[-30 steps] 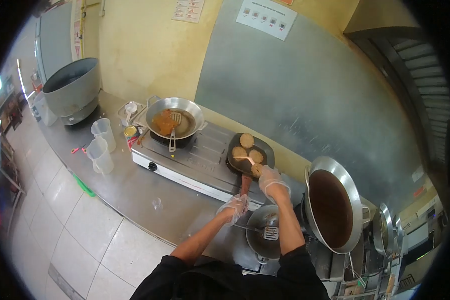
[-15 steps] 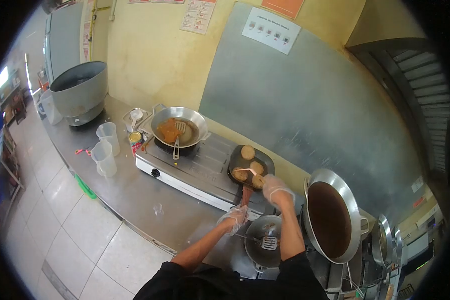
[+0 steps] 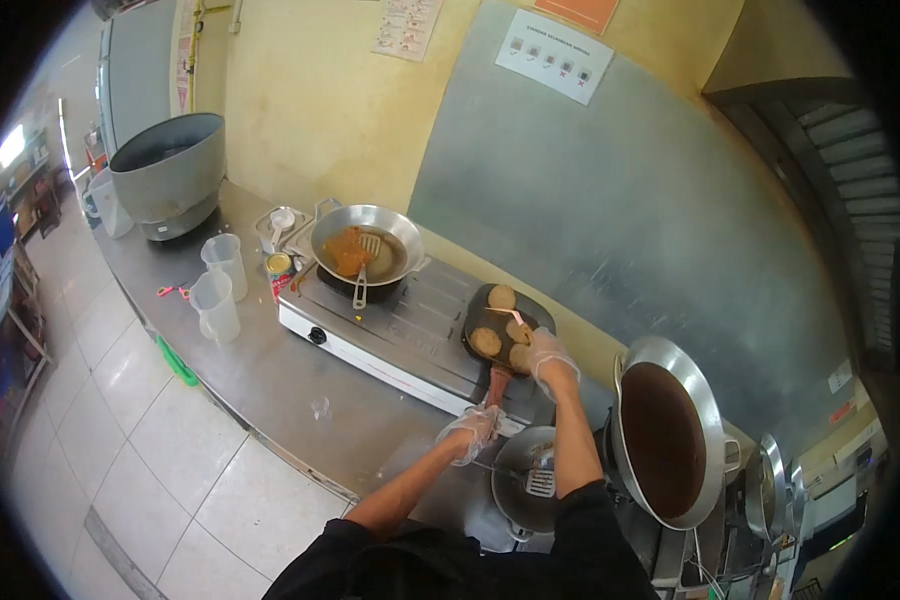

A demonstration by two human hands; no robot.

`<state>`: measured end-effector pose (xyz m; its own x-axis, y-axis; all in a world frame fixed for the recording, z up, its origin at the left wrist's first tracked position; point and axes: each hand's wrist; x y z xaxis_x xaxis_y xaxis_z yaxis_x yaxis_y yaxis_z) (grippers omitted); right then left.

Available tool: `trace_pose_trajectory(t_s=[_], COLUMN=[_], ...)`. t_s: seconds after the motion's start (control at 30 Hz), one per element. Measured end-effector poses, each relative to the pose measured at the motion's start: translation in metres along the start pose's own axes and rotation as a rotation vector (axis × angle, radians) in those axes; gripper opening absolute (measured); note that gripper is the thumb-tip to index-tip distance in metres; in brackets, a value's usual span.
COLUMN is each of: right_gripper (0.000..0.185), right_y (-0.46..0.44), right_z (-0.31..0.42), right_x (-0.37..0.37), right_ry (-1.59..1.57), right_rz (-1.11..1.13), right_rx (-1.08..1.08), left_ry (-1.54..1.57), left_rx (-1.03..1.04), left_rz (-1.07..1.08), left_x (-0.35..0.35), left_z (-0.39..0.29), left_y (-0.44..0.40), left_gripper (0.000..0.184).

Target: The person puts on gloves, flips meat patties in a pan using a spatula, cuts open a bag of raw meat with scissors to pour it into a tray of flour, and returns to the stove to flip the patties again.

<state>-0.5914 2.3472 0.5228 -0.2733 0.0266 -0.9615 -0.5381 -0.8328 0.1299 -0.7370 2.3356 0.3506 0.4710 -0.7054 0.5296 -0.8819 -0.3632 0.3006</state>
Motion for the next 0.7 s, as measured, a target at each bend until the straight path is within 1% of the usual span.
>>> trace_pose_trajectory(t_s=[0.03,0.13,0.17,0.23,0.3,0.37,0.43,0.57,0.63,0.7], right_gripper=[0.027,0.027,0.027,0.028,0.029,0.03,0.033,0.032,0.031,0.03], right_y=[-0.013,-0.028,-0.028,-0.03,-0.038,-0.033,-0.018,0.005,0.014,0.01], right_z=[-0.017,-0.028,-0.021,-0.006,-0.011,-0.001,0.003,0.013,0.02,0.016], right_x=[0.009,0.003,-0.002,-0.011,0.0,-0.002,-0.002,-0.019,-0.031,-0.031], right_ry=[0.007,0.014,0.01,-0.019,-0.036,-0.045,0.005,0.043,0.054,0.063], right_rz=[-0.006,-0.069,-0.069,-0.034,-0.054,-0.072,0.082,0.087,0.101,0.083], right_rx=[-0.025,-0.025,-0.02,0.109,0.095,0.071,0.079,0.069,0.047,0.02], left_ry=[-0.001,0.027,0.024,0.13,0.125,0.127,0.002,0.056,0.206,0.197], left_rx=[-0.007,0.011,0.006,0.004,0.002,0.011,-0.015,-0.035,-0.013,-0.002], left_rz=[0.003,-0.026,-0.024,-0.037,-0.052,-0.071,-0.048,-0.038,0.009,-0.013], left_x=[0.001,0.006,0.006,0.006,0.01,0.008,0.008,0.01,0.006,0.005], left_z=[0.001,0.0,0.004,0.004,0.003,-0.003,-0.004,-0.005,0.002,0.006], left_y=[0.001,0.005,0.003,0.0,0.003,0.003,0.006,0.008,0.001,-0.002], left_gripper=[0.023,0.022,0.022,0.022,0.021,0.02,0.018,0.018,0.02,0.02])
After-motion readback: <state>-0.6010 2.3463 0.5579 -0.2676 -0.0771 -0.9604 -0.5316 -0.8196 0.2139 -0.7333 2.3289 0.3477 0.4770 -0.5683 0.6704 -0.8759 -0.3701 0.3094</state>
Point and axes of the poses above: each hand's wrist, its own y-axis away from the middle knuckle, its own x-axis out of the palm, z = x × y, and after that the axes turned 8 degrees about z, right-handed
